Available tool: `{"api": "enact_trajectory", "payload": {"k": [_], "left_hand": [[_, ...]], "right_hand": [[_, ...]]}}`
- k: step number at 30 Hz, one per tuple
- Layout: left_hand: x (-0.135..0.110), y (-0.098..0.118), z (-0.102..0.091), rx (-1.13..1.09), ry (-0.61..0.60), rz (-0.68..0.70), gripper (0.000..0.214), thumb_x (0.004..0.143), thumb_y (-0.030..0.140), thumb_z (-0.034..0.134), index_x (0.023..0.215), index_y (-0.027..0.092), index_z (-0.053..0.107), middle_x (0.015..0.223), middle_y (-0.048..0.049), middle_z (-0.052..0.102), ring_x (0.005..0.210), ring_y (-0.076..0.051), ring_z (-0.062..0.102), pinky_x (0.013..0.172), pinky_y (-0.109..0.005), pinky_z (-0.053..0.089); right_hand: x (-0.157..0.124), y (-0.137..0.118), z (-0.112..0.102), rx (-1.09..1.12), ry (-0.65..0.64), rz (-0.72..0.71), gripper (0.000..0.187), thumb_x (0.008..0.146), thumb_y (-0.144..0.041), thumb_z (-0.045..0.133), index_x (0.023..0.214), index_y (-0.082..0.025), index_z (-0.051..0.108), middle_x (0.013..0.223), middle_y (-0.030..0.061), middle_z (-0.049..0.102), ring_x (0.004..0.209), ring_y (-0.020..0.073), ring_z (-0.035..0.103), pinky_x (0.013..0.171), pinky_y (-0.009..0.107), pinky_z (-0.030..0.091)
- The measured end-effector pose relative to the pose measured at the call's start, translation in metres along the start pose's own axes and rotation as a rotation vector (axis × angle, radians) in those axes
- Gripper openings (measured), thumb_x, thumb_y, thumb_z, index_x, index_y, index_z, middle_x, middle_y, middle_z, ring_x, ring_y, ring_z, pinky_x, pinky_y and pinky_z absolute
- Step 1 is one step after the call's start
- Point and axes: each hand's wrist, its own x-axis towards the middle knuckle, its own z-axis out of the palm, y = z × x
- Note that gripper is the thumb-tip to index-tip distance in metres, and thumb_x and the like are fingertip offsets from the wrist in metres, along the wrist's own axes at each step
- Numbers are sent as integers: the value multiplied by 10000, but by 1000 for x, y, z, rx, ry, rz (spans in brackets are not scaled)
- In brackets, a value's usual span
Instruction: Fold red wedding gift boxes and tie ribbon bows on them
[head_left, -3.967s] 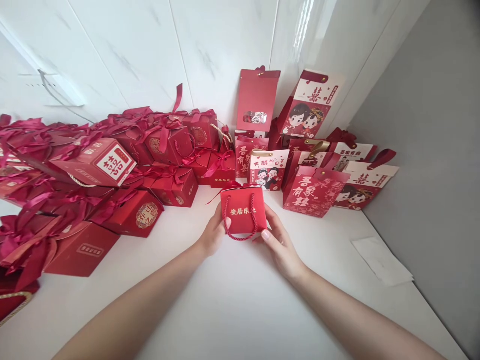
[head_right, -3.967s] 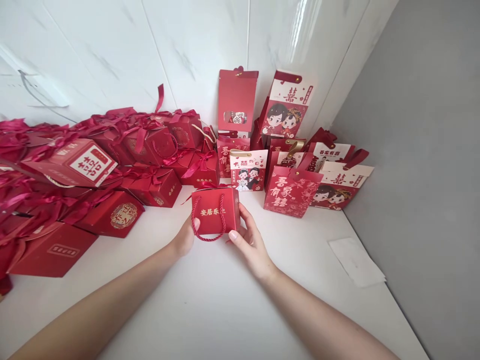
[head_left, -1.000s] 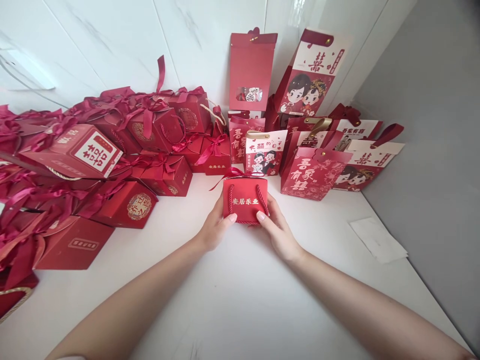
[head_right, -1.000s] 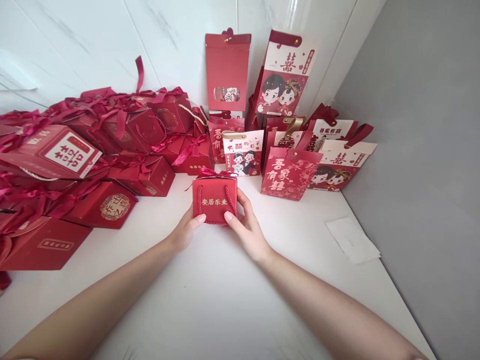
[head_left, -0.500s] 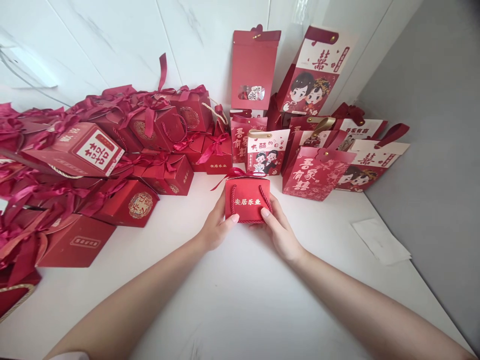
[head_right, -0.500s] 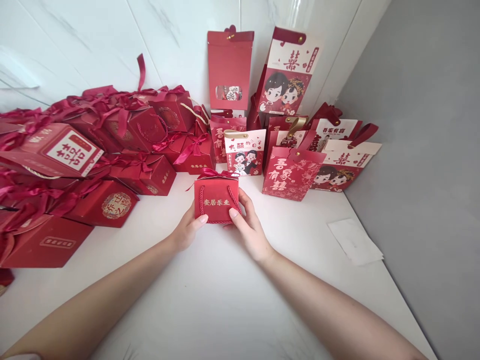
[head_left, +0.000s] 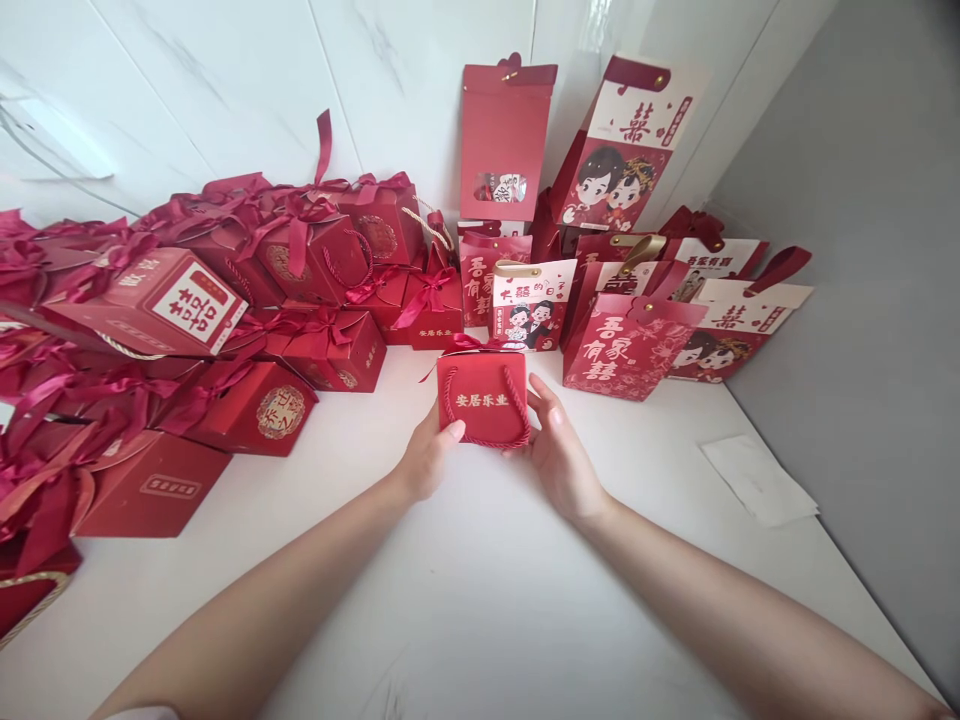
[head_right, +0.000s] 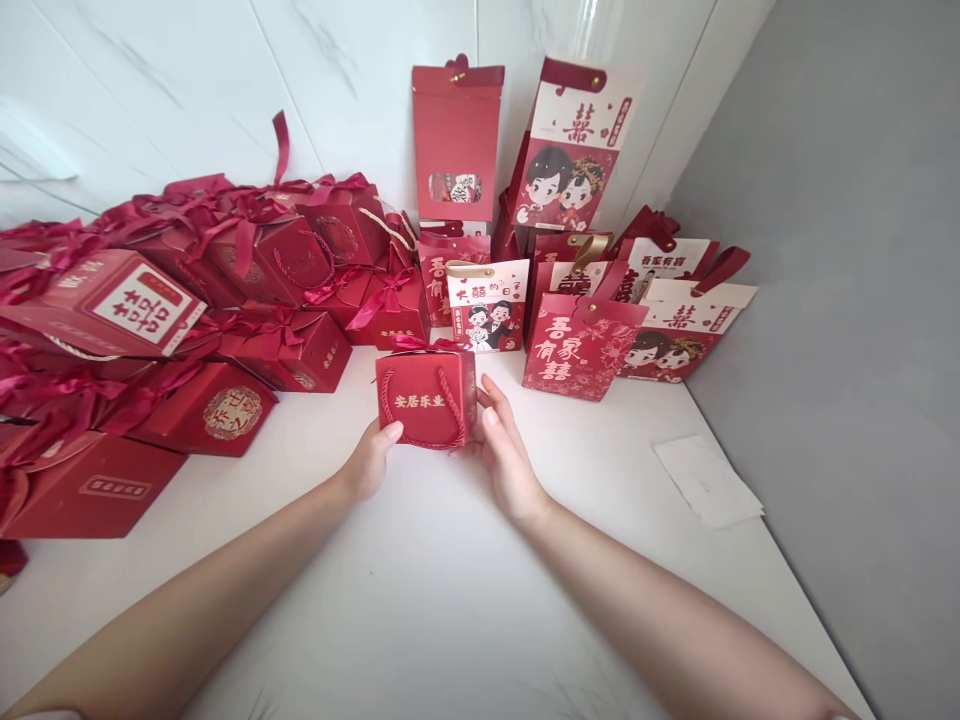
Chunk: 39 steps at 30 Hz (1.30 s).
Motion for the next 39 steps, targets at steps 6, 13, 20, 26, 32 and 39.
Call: {"api": "enact_trajectory", "payload": {"k": [6,13,20,26,32,39], "left_hand": [[6,3,1,-102,285,-85,512,981,479,490,1442,259,457,1428,-83,565,1199,-284,593,929,-406,532],[11,14,3,-147,153,63,685,915,552,605,1480,224,401,1534,-116,448,1404,-308,430,1137,-429,405],[8,8,5,-253,172,-2,569,943,543,508,1386,186,492,1444,-112,552,1366,-327,481,1148,-479,392],[7,9,7,-291,161,-1,589,939,592,483,1373,196,514,1419,-109,579,1342,-337,508,1110,-475,431],[8,10,7,-255,169,-2,598,946,606,471,1387,205,514,1436,-97,569,1363,-327,489,1123,-459,417],[7,11,6,-240,142,-16,611,965,609,440,1413,195,478,1471,-100,537,1372,-319,479,1117,-447,421]], "right_hand": [[3,1,0,-5,-14,17,467,940,-478,628,1356,-293,527,1454,49,521,1215,282,580,861,390,610],[0,-3,0,-48,-61,-3,571,944,-401,654,1472,-341,445,1552,18,417,1333,281,495,976,427,562],[-5,-2,4,-187,-83,-47,650,964,-482,622,1530,-353,330,1627,22,284,1410,268,422,1139,473,431],[-3,-3,3,-159,-155,-59,645,958,-479,636,1510,-339,333,1572,49,371,1386,250,443,1182,487,376],[-1,0,0,-149,-137,-45,648,946,-472,656,1488,-315,337,1553,75,389,1351,253,480,1156,485,407],[-1,1,1,-156,-121,-29,659,935,-500,657,1487,-317,347,1538,76,409,1322,254,506,1163,495,391]]}}
